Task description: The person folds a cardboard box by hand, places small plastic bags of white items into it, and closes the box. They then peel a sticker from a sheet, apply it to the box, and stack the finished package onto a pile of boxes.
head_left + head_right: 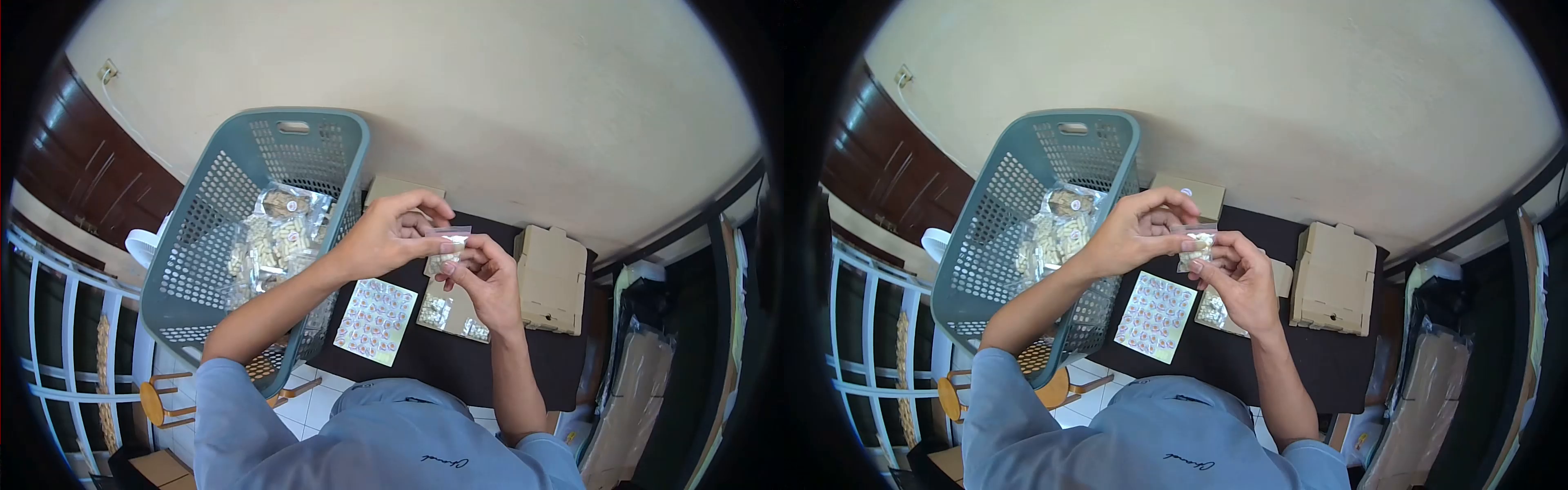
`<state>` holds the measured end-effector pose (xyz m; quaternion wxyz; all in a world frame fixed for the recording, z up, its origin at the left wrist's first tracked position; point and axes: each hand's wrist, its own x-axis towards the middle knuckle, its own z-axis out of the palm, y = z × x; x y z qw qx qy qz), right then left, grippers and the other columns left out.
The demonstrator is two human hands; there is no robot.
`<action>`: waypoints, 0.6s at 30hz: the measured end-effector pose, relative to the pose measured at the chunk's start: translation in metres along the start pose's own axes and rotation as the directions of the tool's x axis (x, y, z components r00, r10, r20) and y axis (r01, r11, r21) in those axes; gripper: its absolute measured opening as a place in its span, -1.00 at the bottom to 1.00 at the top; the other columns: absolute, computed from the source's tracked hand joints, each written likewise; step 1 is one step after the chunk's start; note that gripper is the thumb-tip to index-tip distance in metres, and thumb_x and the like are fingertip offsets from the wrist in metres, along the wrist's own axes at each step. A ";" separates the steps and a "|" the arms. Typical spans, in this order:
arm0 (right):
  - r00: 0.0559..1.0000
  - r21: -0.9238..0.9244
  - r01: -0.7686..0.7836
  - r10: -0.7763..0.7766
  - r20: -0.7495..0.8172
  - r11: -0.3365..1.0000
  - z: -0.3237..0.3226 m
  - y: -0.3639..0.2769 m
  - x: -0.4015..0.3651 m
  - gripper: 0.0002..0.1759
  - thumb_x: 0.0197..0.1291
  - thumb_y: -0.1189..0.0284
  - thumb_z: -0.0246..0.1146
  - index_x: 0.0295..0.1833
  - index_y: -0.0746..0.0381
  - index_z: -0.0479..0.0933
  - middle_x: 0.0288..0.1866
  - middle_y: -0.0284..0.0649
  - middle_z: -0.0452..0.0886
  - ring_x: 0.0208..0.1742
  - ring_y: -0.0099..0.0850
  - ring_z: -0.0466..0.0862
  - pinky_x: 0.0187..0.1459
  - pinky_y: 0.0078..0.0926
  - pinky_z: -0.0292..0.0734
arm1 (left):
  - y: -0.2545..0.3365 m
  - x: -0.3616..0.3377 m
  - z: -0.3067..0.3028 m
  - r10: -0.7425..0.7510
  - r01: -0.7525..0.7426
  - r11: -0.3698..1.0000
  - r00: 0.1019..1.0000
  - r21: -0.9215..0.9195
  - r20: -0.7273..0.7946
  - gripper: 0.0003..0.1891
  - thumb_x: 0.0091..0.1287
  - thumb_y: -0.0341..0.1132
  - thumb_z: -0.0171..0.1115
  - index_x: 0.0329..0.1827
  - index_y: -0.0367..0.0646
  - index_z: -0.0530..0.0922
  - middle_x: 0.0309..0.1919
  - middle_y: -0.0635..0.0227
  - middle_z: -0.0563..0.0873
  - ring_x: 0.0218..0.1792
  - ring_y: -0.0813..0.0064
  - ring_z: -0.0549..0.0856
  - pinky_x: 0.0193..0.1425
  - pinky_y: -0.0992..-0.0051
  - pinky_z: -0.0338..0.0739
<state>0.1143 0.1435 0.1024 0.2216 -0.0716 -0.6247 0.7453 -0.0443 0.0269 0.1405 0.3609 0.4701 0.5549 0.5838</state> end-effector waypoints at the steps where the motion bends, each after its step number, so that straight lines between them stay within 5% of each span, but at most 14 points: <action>1: 1.000 0.000 0.009 -0.009 -0.012 1.000 -0.005 0.005 -0.002 -0.66 0.24 0.63 0.28 0.12 0.40 0.44 -0.19 -0.15 0.70 -0.24 -0.52 0.70 -0.30 -0.63 0.61 | -0.002 0.000 0.000 -0.063 0.062 0.996 0.998 -0.068 -0.014 -0.69 0.22 -0.46 0.42 -0.04 -0.32 0.53 -0.26 0.35 0.68 -0.23 0.68 0.65 -0.16 0.64 0.57; 7: 0.994 0.050 -0.063 0.067 -0.082 0.997 -0.011 0.007 -0.012 -0.76 0.24 0.64 0.27 0.01 0.40 0.46 -0.28 -0.19 0.67 -0.30 -0.54 0.68 -0.28 -0.62 0.61 | -0.014 0.007 0.017 -0.143 0.146 0.984 0.989 0.106 -0.038 -0.80 0.25 -0.39 0.42 -0.26 -0.30 0.55 -0.48 0.42 0.65 -0.51 0.76 0.60 -0.48 0.72 0.48; 11: 0.998 -0.008 -0.050 0.049 -0.047 0.999 -0.019 0.007 -0.015 -0.78 0.24 0.63 0.28 -0.02 0.40 0.48 -0.33 -0.20 0.67 -0.32 -0.56 0.67 -0.30 -0.63 0.59 | -0.014 0.012 0.027 -0.225 0.227 0.970 0.974 0.090 -0.032 -0.77 0.30 -0.36 0.37 -0.33 -0.26 0.46 -0.52 0.39 0.63 -0.55 0.75 0.60 -0.53 0.71 0.48; 18: 0.986 -0.083 -0.158 0.161 0.031 0.984 -0.046 0.008 -0.024 -0.76 0.17 0.62 0.34 -0.05 0.40 0.53 -0.29 -0.22 0.69 -0.33 -0.58 0.66 -0.36 -0.62 0.56 | -0.026 0.014 0.021 -0.145 0.131 0.988 0.971 0.086 0.190 -0.80 0.39 -0.37 0.24 -0.35 -0.33 0.53 -0.54 0.37 0.65 -0.51 0.65 0.68 -0.48 0.64 0.56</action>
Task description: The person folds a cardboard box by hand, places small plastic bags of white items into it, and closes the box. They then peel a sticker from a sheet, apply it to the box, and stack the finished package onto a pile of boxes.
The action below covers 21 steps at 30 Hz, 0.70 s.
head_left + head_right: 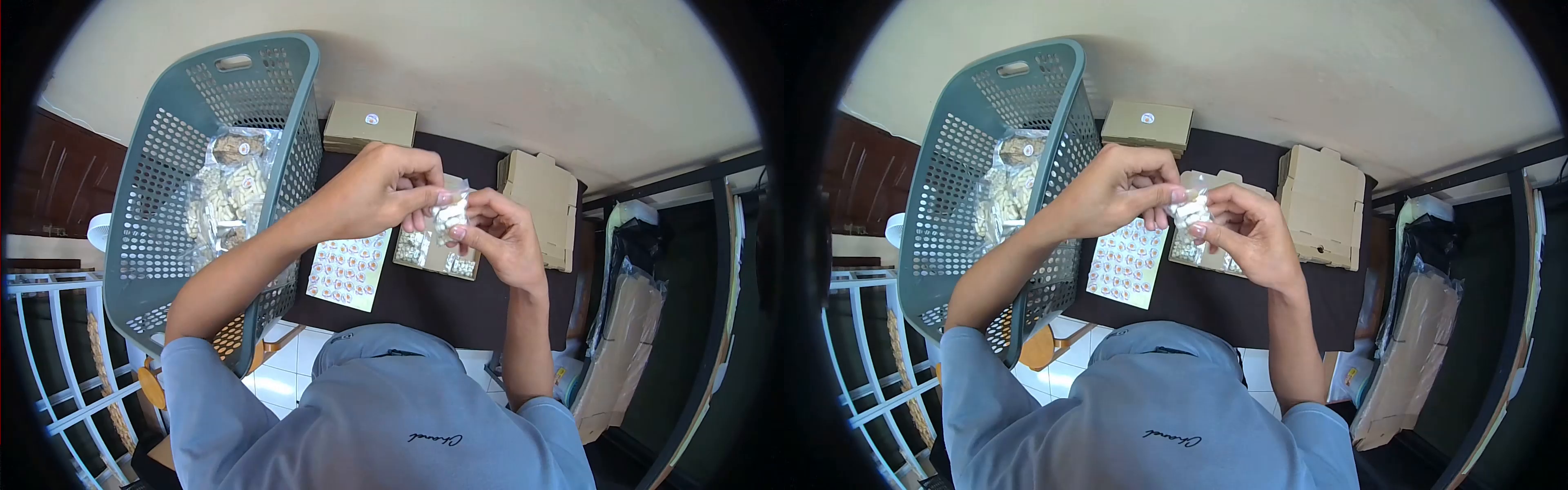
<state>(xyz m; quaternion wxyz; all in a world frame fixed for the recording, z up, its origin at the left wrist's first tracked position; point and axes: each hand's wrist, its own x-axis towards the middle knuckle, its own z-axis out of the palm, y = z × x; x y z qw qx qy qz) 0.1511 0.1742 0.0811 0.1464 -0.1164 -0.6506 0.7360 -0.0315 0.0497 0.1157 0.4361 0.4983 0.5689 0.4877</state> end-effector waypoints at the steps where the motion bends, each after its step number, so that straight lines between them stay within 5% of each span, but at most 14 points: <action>1: 1.000 -0.002 -0.007 0.007 0.000 1.000 -0.003 -0.001 -0.001 -0.76 0.17 0.62 0.34 -0.05 0.40 0.53 -0.29 -0.22 0.69 -0.33 -0.58 0.66 -0.36 -0.62 0.56 | 0.001 -0.001 -0.001 -0.002 0.002 1.000 1.000 -0.007 -0.001 -0.80 0.39 -0.37 0.24 -0.35 -0.33 0.53 -0.54 0.37 0.65 -0.51 0.65 0.68 -0.48 0.64 0.56; 5: 0.992 -0.309 -0.070 0.098 0.075 0.948 -0.019 0.008 0.002 -0.76 0.11 0.57 0.39 -0.10 0.40 0.59 -0.39 -0.20 0.68 -0.42 -0.59 0.65 -0.42 -0.57 0.52 | -0.007 -0.005 -0.008 0.004 -0.041 0.940 0.994 0.339 0.111 -0.81 0.34 -0.36 0.26 -0.37 -0.32 0.55 -0.65 0.26 0.64 -0.56 0.55 0.66 -0.49 0.51 0.51; 7: 0.990 -0.447 -0.048 0.102 0.098 0.893 -0.029 0.018 0.006 -0.76 0.10 0.55 0.39 -0.11 0.40 0.60 -0.42 -0.17 0.68 -0.44 -0.58 0.65 -0.44 -0.55 0.51 | -0.005 -0.009 -0.015 0.098 -0.113 0.771 0.993 0.627 0.059 -0.80 0.32 -0.35 0.28 -0.38 -0.32 0.56 -0.61 0.21 0.65 -0.61 0.49 0.61 -0.50 0.45 0.45; 9: 0.943 -0.653 -0.282 0.330 -0.052 0.703 -0.037 0.029 0.010 -0.76 0.12 0.49 0.38 -0.12 0.39 0.62 -0.40 -0.11 0.70 -0.46 -0.55 0.67 -0.44 -0.51 0.51 | -0.005 -0.013 -0.032 0.166 -0.092 0.804 0.983 0.588 -0.072 -0.79 0.31 -0.32 0.30 -0.39 -0.31 0.59 -0.63 0.25 0.63 -0.62 0.55 0.57 -0.51 0.49 0.40; 10: 0.908 -0.709 -0.356 0.405 -0.108 0.609 -0.047 0.043 0.012 -0.74 0.10 0.47 0.37 -0.10 0.37 0.64 -0.28 -0.03 0.72 -0.36 -0.35 0.74 -0.32 -0.38 0.58 | -0.006 -0.014 -0.046 0.226 -0.088 0.797 0.961 0.597 -0.161 -0.79 0.32 -0.31 0.29 -0.37 -0.30 0.61 -0.61 0.29 0.64 -0.60 0.59 0.57 -0.49 0.53 0.42; 12: 0.959 -0.873 -0.197 0.272 -0.077 0.447 -0.082 0.103 0.006 -0.73 0.04 0.48 0.35 -0.11 0.35 0.65 -0.20 0.02 0.71 -0.21 -0.14 0.74 -0.16 -0.24 0.60 | -0.003 -0.019 -0.075 0.271 -0.040 0.780 0.921 0.624 -0.279 -0.79 0.33 -0.29 0.29 -0.36 -0.29 0.62 -0.59 0.33 0.66 -0.58 0.63 0.58 -0.47 0.57 0.44; 13: 0.928 -0.875 -0.281 0.344 -0.142 0.394 -0.090 0.121 0.004 -0.73 0.01 0.49 0.33 -0.14 0.33 0.66 -0.19 0.06 0.69 -0.10 0.00 0.69 -0.03 -0.15 0.57 | 0.005 -0.025 -0.092 0.215 0.053 0.814 0.898 0.579 -0.385 -0.79 0.35 -0.28 0.28 -0.34 -0.27 0.63 -0.56 0.36 0.68 -0.54 0.65 0.60 -0.43 0.59 0.48; 15: 0.924 -0.929 -0.244 0.358 -0.136 0.277 -0.105 0.159 -0.002 -0.75 0.04 0.49 0.32 -0.14 0.36 0.65 -0.24 0.08 0.69 -0.29 -0.12 0.73 -0.18 -0.23 0.59 | 0.010 -0.038 -0.128 0.157 0.187 0.824 0.832 0.534 -0.532 -0.79 0.36 -0.27 0.27 -0.32 -0.26 0.64 -0.54 0.39 0.70 -0.51 0.68 0.62 -0.39 0.61 0.51; 18: 0.922 -0.977 -0.171 0.371 -0.112 0.129 -0.113 0.191 -0.007 -0.74 0.02 0.49 0.32 -0.15 0.35 0.66 -0.17 0.08 0.68 -0.08 -0.02 0.69 -0.03 -0.17 0.59 | -0.020 -0.053 -0.186 0.240 0.212 0.848 0.664 0.486 -0.708 -0.73 0.33 -0.21 0.27 -0.41 -0.25 0.66 -0.54 0.33 0.74 -0.54 0.58 0.67 -0.36 0.52 0.54; 21: 0.912 -0.980 -0.145 0.403 -0.079 0.137 -0.122 0.214 -0.009 -0.72 0.00 0.47 0.33 -0.13 0.33 0.67 -0.15 0.09 0.68 -0.08 0.01 0.68 0.01 -0.16 0.58 | -0.053 -0.074 -0.225 0.035 0.489 0.787 0.572 0.375 -0.819 -0.78 0.32 -0.25 0.30 -0.32 -0.27 0.67 -0.45 0.31 0.76 -0.44 0.62 0.69 -0.28 0.59 0.56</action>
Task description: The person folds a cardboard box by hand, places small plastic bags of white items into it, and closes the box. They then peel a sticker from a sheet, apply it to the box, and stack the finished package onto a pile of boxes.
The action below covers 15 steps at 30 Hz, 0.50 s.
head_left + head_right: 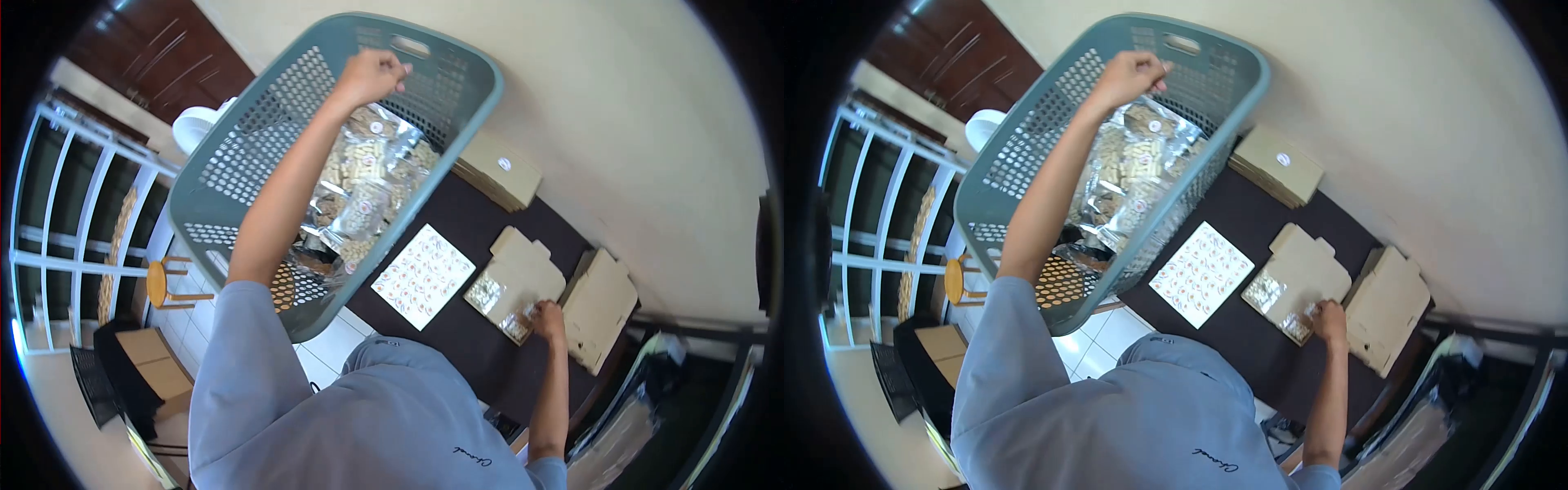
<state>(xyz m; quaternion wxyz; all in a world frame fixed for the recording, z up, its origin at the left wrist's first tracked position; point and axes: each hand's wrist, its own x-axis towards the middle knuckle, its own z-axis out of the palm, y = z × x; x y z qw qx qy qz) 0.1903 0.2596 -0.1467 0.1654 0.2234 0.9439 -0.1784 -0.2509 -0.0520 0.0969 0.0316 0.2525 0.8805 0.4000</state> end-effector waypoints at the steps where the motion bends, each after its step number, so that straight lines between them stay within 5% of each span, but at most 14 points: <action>1: 1.000 0.005 0.011 -0.011 0.017 1.000 0.002 0.002 0.002 -0.72 -0.01 0.47 0.34 -0.13 0.32 0.67 -0.15 0.08 0.68 -0.09 0.00 0.69 0.00 -0.17 0.59 | -0.011 0.000 0.000 -0.096 0.095 0.995 0.995 0.037 0.018 -0.78 0.30 -0.25 0.32 -0.33 -0.27 0.67 -0.42 0.28 0.78 -0.44 0.59 0.70 -0.25 0.56 0.58; 5: 0.992 -0.001 0.076 -0.076 0.102 0.997 0.010 0.009 0.009 -0.71 -0.01 0.48 0.29 -0.11 0.29 0.67 -0.13 0.09 0.66 -0.04 0.00 0.66 0.03 -0.15 0.56 | -0.110 0.005 0.041 -0.010 -0.002 0.997 0.988 0.080 0.157 -0.84 0.14 -0.25 0.38 -0.33 -0.14 0.72 -0.40 0.26 0.79 -0.35 0.45 0.77 -0.14 0.46 0.61; 6: 0.992 0.049 0.073 -0.077 0.097 0.996 0.011 0.008 0.009 -0.71 -0.02 0.48 0.31 -0.12 0.29 0.66 -0.15 0.07 0.67 -0.05 -0.01 0.67 0.02 -0.15 0.57 | -0.138 0.009 0.059 0.115 -0.161 0.971 0.963 0.178 0.243 -0.86 0.06 -0.36 0.32 -0.32 -0.14 0.73 -0.35 0.26 0.80 -0.29 0.41 0.78 -0.12 0.42 0.62; 8: 0.992 0.093 0.083 -0.091 0.091 0.992 0.013 0.009 0.011 -0.71 -0.03 0.48 0.32 -0.12 0.30 0.66 -0.16 0.05 0.68 -0.06 -0.02 0.68 0.00 -0.16 0.57 | -0.150 0.000 0.087 0.051 -0.162 0.947 0.928 0.278 0.368 -0.77 0.02 -0.52 0.15 -0.31 -0.16 0.73 -0.34 0.24 0.79 -0.23 0.35 0.76 -0.10 0.40 0.62; 11: 0.998 0.255 0.032 -0.046 0.049 0.967 0.014 0.008 0.008 -0.70 -0.03 0.49 0.35 -0.11 0.29 0.61 -0.18 0.02 0.71 -0.09 -0.06 0.70 -0.05 -0.18 0.59 | -0.164 -0.013 0.115 0.037 -0.169 0.970 0.815 0.177 0.578 -0.69 0.13 -0.24 0.38 -0.10 -0.18 0.68 -0.21 0.13 0.76 -0.11 0.26 0.74 -0.01 0.38 0.60; 15: 0.994 0.121 -0.062 0.050 0.096 0.991 0.008 0.000 0.006 -0.71 -0.02 0.50 0.35 -0.12 0.28 0.60 -0.18 0.01 0.70 -0.09 -0.04 0.69 -0.03 -0.17 0.58 | -0.161 -0.031 0.149 -0.158 -0.072 0.923 0.823 0.377 0.545 -0.52 0.13 -0.17 0.40 0.10 -0.16 0.59 -0.06 0.09 0.72 0.02 0.16 0.69 0.08 0.30 0.57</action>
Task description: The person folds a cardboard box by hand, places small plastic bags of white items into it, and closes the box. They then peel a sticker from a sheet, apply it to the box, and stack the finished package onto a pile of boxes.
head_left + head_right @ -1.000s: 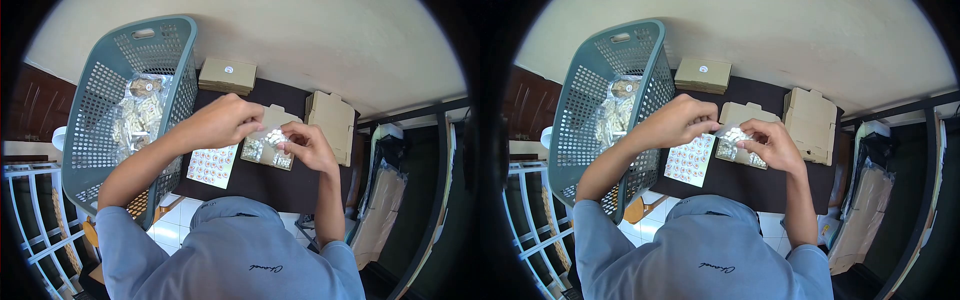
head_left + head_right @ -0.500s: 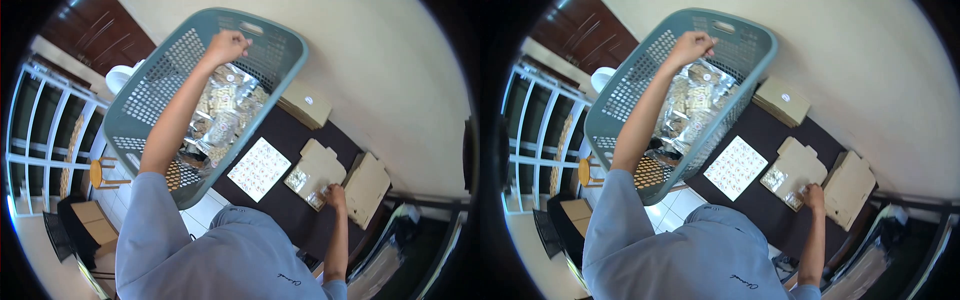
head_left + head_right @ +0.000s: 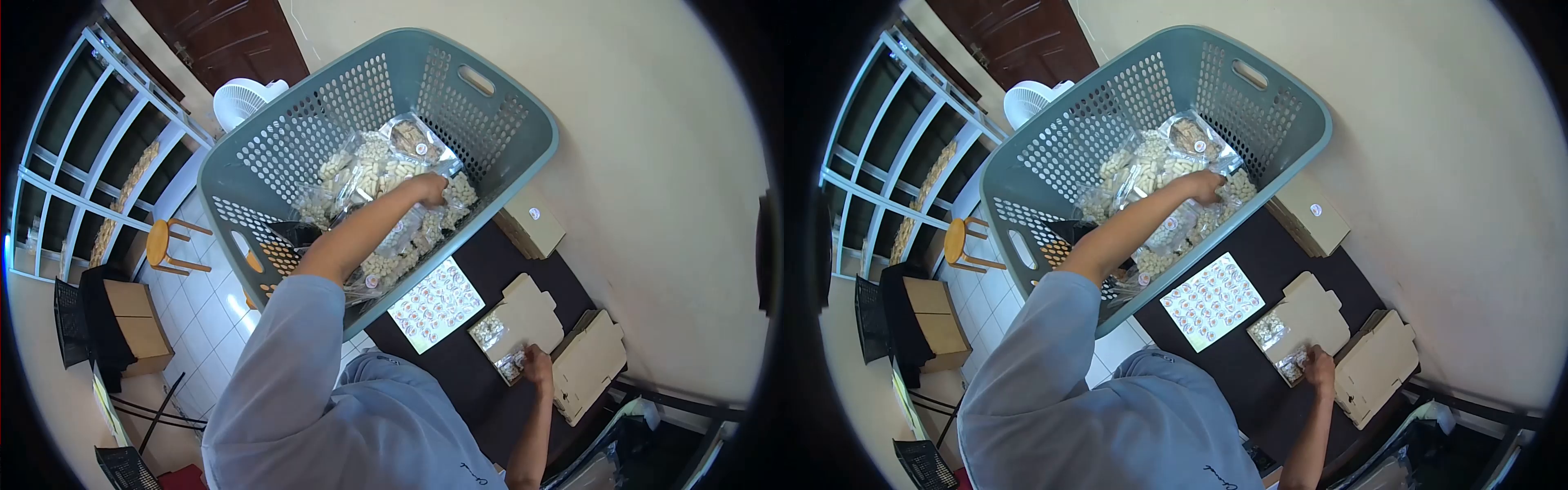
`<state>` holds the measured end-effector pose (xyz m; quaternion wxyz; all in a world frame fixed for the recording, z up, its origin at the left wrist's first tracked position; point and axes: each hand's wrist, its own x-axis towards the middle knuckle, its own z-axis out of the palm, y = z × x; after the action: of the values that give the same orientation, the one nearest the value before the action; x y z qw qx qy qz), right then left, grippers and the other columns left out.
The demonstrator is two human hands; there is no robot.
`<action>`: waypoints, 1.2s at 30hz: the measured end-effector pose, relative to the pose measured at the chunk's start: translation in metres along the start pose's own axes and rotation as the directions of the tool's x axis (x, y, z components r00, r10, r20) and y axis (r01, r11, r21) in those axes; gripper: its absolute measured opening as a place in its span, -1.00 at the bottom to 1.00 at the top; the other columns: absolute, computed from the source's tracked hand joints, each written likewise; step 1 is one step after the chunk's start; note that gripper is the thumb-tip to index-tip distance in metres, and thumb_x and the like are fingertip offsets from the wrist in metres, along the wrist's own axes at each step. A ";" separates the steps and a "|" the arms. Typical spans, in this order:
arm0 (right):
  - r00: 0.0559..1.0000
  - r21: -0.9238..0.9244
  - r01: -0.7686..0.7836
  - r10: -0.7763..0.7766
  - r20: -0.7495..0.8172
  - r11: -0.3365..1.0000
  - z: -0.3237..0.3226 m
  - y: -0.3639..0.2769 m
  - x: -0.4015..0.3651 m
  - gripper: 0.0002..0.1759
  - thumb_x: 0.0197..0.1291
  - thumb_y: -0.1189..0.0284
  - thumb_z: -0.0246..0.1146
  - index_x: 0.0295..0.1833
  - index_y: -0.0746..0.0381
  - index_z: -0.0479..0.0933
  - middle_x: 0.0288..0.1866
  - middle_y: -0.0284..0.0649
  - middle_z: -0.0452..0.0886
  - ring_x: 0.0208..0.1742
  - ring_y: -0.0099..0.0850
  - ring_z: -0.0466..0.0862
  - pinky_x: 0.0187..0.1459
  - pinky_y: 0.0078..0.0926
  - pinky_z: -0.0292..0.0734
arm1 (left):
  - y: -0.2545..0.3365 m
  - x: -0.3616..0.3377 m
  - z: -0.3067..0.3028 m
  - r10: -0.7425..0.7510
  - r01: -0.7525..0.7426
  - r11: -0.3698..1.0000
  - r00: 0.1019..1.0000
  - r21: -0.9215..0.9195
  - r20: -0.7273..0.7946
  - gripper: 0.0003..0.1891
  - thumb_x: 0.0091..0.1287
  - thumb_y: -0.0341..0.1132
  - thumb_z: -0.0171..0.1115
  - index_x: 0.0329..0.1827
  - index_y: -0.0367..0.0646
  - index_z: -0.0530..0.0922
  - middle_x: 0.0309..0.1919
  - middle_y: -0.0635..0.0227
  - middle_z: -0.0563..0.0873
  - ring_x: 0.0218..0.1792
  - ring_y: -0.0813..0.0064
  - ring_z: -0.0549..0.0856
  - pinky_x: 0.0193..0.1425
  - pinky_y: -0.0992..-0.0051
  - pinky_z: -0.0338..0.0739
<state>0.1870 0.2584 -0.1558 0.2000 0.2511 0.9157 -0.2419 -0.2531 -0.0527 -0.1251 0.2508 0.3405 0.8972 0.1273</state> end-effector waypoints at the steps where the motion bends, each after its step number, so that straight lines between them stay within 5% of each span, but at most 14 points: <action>1: 0.999 -0.045 0.040 -0.041 -0.023 0.998 0.003 0.001 -0.001 -0.77 0.00 0.50 0.33 -0.16 0.27 0.61 -0.21 0.01 0.70 -0.11 -0.06 0.70 -0.05 -0.19 0.59 | 0.019 -0.014 -0.009 -0.081 0.080 0.996 0.996 0.040 0.028 -0.43 0.12 -0.15 0.40 0.19 -0.16 0.51 0.01 0.07 0.69 0.07 0.13 0.66 0.12 0.26 0.55; 5: 0.999 -0.073 0.033 -0.034 -0.007 0.997 0.007 0.006 -0.004 -0.73 -0.01 0.51 0.32 -0.11 0.23 0.62 -0.14 0.01 0.64 -0.04 0.00 0.65 0.04 -0.12 0.57 | 0.027 -0.004 0.007 -0.254 0.252 0.966 0.967 0.048 0.036 -0.24 0.05 -0.07 0.45 0.32 -0.15 0.36 0.19 0.16 0.59 0.24 0.17 0.57 0.22 0.10 0.48; 7: 0.998 -0.064 0.044 -0.046 -0.030 0.997 0.008 0.008 -0.005 -0.70 -0.04 0.51 0.33 -0.10 0.23 0.63 -0.17 0.02 0.64 -0.07 -0.02 0.66 0.02 -0.15 0.58 | 0.019 0.008 0.022 -0.256 0.258 0.965 0.965 0.041 -0.062 -0.34 0.01 -0.09 0.46 0.16 -0.24 0.51 0.05 0.12 0.67 0.12 0.14 0.65 0.14 0.16 0.56; 10: 0.992 -0.051 0.086 -0.090 -0.093 0.995 0.007 0.004 -0.016 -0.63 -0.07 0.50 0.34 -0.05 0.24 0.62 -0.16 0.03 0.64 -0.08 -0.01 0.66 0.01 -0.18 0.59 | 0.007 0.014 0.016 -0.083 0.083 0.996 0.997 -0.011 0.007 -0.52 -0.04 -0.09 0.50 -0.19 -0.32 0.68 -0.25 -0.02 0.74 -0.16 0.06 0.75 -0.10 0.31 0.66; 13: 0.978 -0.033 0.069 -0.074 -0.193 0.997 -0.007 -0.022 -0.036 -0.57 -0.08 0.49 0.36 0.01 0.25 0.60 -0.08 0.04 0.61 -0.02 0.03 0.63 0.03 -0.16 0.58 | 0.003 0.013 -0.011 -0.057 0.058 0.995 0.998 -0.080 0.009 -0.47 -0.09 -0.08 0.53 -0.15 -0.31 0.67 -0.22 -0.03 0.74 -0.17 0.07 0.74 -0.08 0.32 0.64; 18: 0.895 0.003 0.124 -0.110 -0.432 0.992 -0.019 -0.025 -0.045 -0.63 0.00 0.46 0.38 -0.03 0.32 0.60 -0.25 -0.01 0.63 -0.19 -0.10 0.69 -0.14 -0.24 0.60 | 0.020 -0.024 -0.100 0.069 -0.197 0.935 0.915 -0.293 -0.397 -0.56 0.02 -0.17 0.55 -0.12 -0.25 0.64 -0.51 0.30 0.64 -0.41 0.48 0.62 -0.31 0.44 0.52; 21: 0.963 0.327 -0.042 0.126 -0.239 0.944 -0.060 -0.063 -0.060 -0.74 0.08 0.44 0.38 -0.13 0.35 0.62 -0.47 -0.10 0.65 -0.38 -0.33 0.67 -0.31 -0.34 0.56 | 0.062 -0.050 -0.147 0.232 -0.515 0.784 0.760 -0.346 -0.607 -0.69 0.08 -0.39 0.48 -0.10 -0.18 0.65 -0.36 0.42 0.64 -0.25 0.59 0.60 -0.22 0.50 0.52; 25: 0.931 0.583 0.226 0.003 -0.366 0.780 -0.096 -0.116 -0.075 -0.81 0.23 0.42 0.30 -0.24 0.37 0.60 -0.66 -0.28 0.56 -0.59 -0.62 0.54 -0.50 -0.55 0.41 | 0.147 -0.109 -0.176 0.420 -0.716 0.681 0.552 -0.152 -0.720 -0.72 0.05 -0.47 0.44 -0.14 -0.15 0.64 -0.24 0.34 0.66 -0.01 0.46 0.61 0.06 0.40 0.51; 27: 0.930 0.709 0.293 -0.019 -0.367 0.641 -0.120 -0.149 -0.088 -0.81 0.27 0.42 0.27 -0.19 0.36 0.60 -0.58 -0.27 0.59 -0.59 -0.61 0.55 -0.54 -0.61 0.41 | 0.183 -0.133 -0.173 0.635 -0.780 0.586 0.275 0.218 -0.722 -0.70 -0.02 -0.50 0.43 -0.18 -0.16 0.62 -0.23 0.32 0.67 -0.04 0.36 0.63 0.11 0.39 0.49; 28: 0.942 0.792 0.295 -0.022 -0.336 0.535 -0.132 -0.165 -0.095 -0.80 0.29 0.41 0.26 -0.16 0.36 0.59 -0.49 -0.24 0.62 -0.59 -0.60 0.56 -0.56 -0.65 0.41 | 0.197 -0.141 -0.166 0.684 -0.813 0.530 0.242 0.241 -0.688 -0.70 -0.07 -0.52 0.42 -0.22 -0.20 0.59 -0.23 0.31 0.67 -0.06 0.35 0.63 0.07 0.41 0.50; 31: 0.892 0.739 0.427 -0.108 -0.440 0.521 -0.152 -0.194 -0.108 -0.78 0.31 0.43 0.24 -0.03 0.35 0.55 -0.25 -0.15 0.65 -0.51 -0.57 0.61 -0.58 -0.69 0.44 | 0.234 -0.173 -0.139 0.527 -0.756 0.624 0.595 -0.199 -0.607 -0.70 0.01 -0.49 0.47 -0.23 -0.21 0.53 -0.28 0.29 0.64 -0.18 0.36 0.63 -0.09 0.44 0.52; 34: 0.836 0.795 0.549 -0.156 -0.527 0.258 -0.166 -0.216 -0.117 -0.72 0.31 0.47 0.23 0.07 0.37 0.50 -0.08 -0.08 0.63 -0.40 -0.48 0.67 -0.56 -0.66 0.50 | 0.254 -0.177 -0.108 0.460 -0.776 0.441 0.627 -0.452 -0.628 -0.73 -0.01 -0.50 0.45 -0.29 -0.22 0.52 -0.29 0.24 0.61 -0.25 0.26 0.59 -0.20 0.39 0.51; 35: 0.858 0.871 0.489 -0.203 -0.472 0.038 -0.168 -0.217 -0.117 -0.71 0.31 0.49 0.22 0.10 0.37 0.48 -0.09 -0.08 0.63 -0.33 -0.45 0.68 -0.50 -0.61 0.55 | 0.257 -0.175 -0.107 0.657 -0.921 0.385 0.318 -0.058 -0.684 -0.76 -0.01 -0.52 0.39 -0.32 -0.24 0.49 -0.23 0.23 0.59 -0.25 0.26 0.58 -0.21 0.35 0.50; 36: 0.865 0.902 0.392 -0.263 -0.428 -0.180 -0.168 -0.217 -0.117 -0.69 0.31 0.51 0.21 0.13 0.38 0.45 -0.09 -0.08 0.64 -0.26 -0.41 0.70 -0.44 -0.57 0.61 | 0.257 -0.178 -0.106 0.751 -0.925 0.365 0.227 0.104 -0.621 -0.76 -0.01 -0.52 0.38 -0.31 -0.24 0.49 -0.21 0.22 0.58 -0.23 0.24 0.58 -0.18 0.34 0.51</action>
<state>0.1185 0.1430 0.1102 -0.1568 0.0812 0.4830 -0.8576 -0.0552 0.0105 0.1320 -0.0967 0.6758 0.5621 0.4669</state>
